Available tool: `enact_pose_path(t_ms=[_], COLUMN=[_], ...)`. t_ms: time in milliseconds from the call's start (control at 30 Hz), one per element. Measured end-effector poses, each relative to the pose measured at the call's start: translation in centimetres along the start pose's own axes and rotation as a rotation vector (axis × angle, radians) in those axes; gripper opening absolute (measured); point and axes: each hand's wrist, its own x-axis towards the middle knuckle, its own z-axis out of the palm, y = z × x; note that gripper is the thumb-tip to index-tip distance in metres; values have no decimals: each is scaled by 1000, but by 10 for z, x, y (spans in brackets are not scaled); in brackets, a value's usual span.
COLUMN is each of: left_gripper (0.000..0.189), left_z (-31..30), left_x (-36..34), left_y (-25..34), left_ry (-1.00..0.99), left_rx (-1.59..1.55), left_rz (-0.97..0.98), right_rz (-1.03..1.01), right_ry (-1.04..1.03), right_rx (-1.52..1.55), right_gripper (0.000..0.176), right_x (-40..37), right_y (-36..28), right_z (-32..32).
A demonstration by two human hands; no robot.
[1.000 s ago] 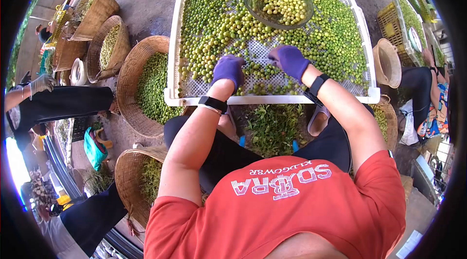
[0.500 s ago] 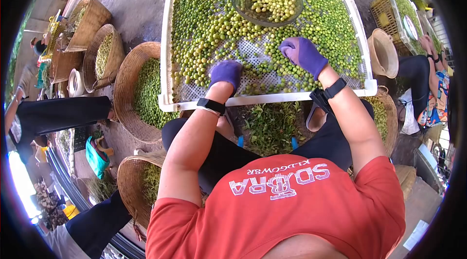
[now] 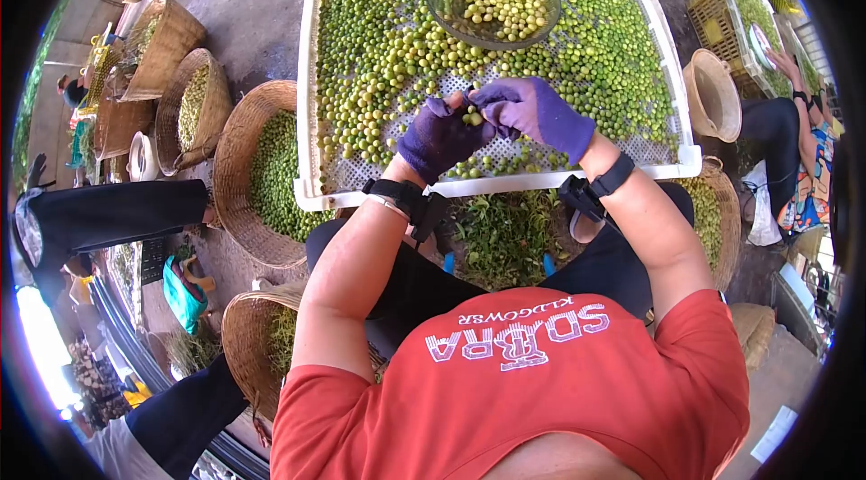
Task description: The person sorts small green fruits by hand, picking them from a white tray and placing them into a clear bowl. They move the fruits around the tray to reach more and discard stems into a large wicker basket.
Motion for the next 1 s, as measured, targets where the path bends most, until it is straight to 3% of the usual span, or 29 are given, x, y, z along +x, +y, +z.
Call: enact_pose_path(t_ms=[67, 133, 167, 267, 300, 400, 500, 633, 733, 767, 800, 867, 900, 933, 1000], left_gripper=[8, 7, 9, 12, 17, 20, 36, 35, 30, 26, 29, 29, 29, 27, 30], left_z=[12, 13, 17, 9, 7, 8, 13, 0, 1, -12, -11, -8, -12, -2, 5], left_x=[3, -2, -5, -5, -5, -7, -10, 10, -2, 2, -1, 8, 12, 7, 4], left_y=[-2, 7, 25, 18, 16, 28, 33, 0, 11, 1, -3, -29, -47, -17, 2], left_ry=[44, -2, 38, -62, -14, 24, -33, -18, 85, -30, 3, 404, 457, 464, 436], left_rx=[196, 1096, 1307, 1653, 1870, 1974, 2030, 206, 1276, 1752, 1514, -23, 349, 683, 952], left_rz=[22, 221, 254, 411, 485, 645, 345, -83, 56, 666, 473, -231, -149, -152, 14], right_rz=[83, 128, -18, -16, 17, 68, 70, 85, 177, 161, 145, 149, 166, 183, 145], right_ry=[37, 75, 109, -38, -70, -227, -162, -131, -166, -162, -156, -98, -52, -10, 79], right_rx=[-196, -302, -649, -946, -1032, -1239, -1290, -1242, -1305, -1270, -1235, -1106, -1014, -922, -853], right_gripper=[21, 21, 17, 16, 17, 16, 17, 17, 19, 19, 20, 21, 21, 22, 20], right_x=[-1, 1, 1, -12, -19, -31, -40, -44, -39, -40, -41, -37, -31, -24, -8], right_y=[-5, 0, 15, 41, 47, 57, 61, 62, 67, 66, 65, 63, 62, 62, 62], right_z=[-10, -28, -39, -42, -34, -18, -10, -16, -15, -16, -18, -23, -29, -35, -44])
